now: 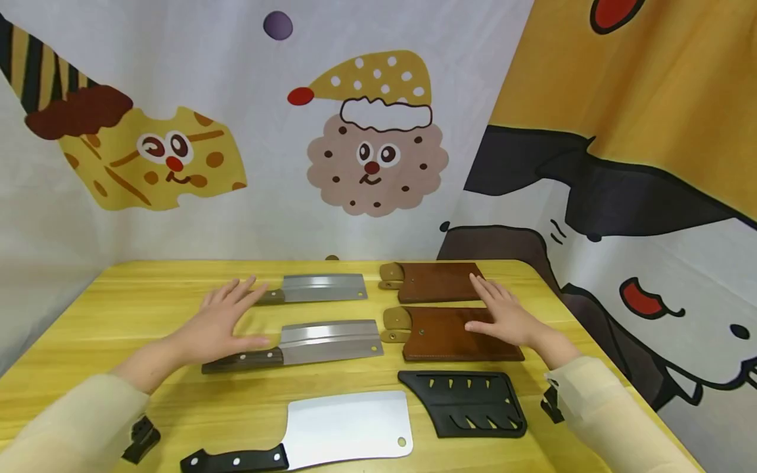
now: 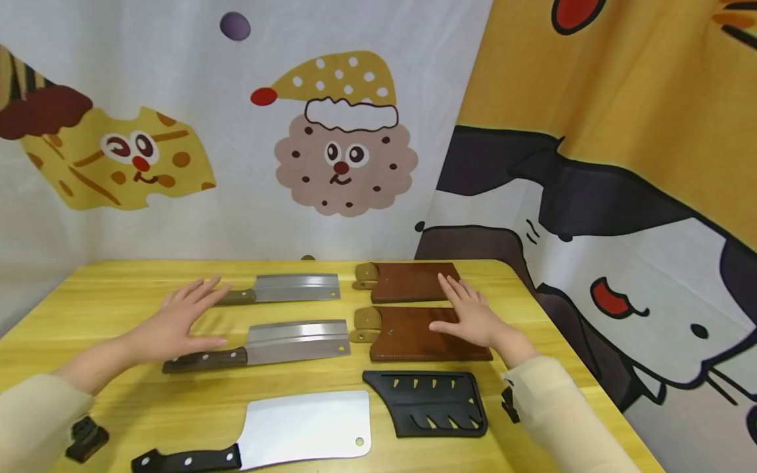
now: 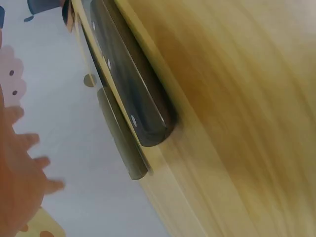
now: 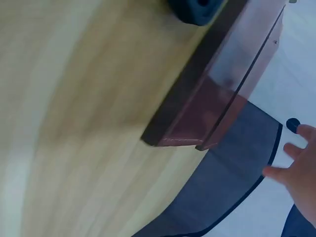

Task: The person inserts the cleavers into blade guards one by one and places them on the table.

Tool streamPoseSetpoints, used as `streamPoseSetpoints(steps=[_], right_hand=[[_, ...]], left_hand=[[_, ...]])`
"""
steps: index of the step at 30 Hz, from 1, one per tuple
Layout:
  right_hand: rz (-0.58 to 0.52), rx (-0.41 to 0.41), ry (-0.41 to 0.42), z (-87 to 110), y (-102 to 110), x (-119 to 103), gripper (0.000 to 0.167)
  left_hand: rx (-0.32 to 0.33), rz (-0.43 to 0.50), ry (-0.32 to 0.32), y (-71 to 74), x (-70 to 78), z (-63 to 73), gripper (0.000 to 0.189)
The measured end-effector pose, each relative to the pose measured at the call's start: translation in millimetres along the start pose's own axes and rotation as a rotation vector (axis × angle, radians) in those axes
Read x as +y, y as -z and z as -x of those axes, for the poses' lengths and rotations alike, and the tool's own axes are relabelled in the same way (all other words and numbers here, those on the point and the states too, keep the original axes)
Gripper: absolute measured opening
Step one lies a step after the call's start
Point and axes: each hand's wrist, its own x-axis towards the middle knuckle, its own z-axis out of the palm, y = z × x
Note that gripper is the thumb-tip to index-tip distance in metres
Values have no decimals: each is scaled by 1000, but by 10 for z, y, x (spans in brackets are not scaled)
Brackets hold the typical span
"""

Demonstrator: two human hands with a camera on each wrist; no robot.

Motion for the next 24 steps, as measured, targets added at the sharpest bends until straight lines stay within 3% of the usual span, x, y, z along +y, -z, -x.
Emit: streamPoseSetpoints(steps=[7,16,21,24], right_hand=[[-16,20,114,202,2,-38,111],[-2,-20,236,530,-35,-103,121],[-36,-67,259,635,-88,-126,124],[-21,-93,267,692,-117,-131,125]], left_hand=[[-2,41,-108,46,45,160,95],[-34,70,-126,-1,125,412,92],[-44,77,-151,-76,127,503,93],[-88,100,-158,-128,122,571,94]])
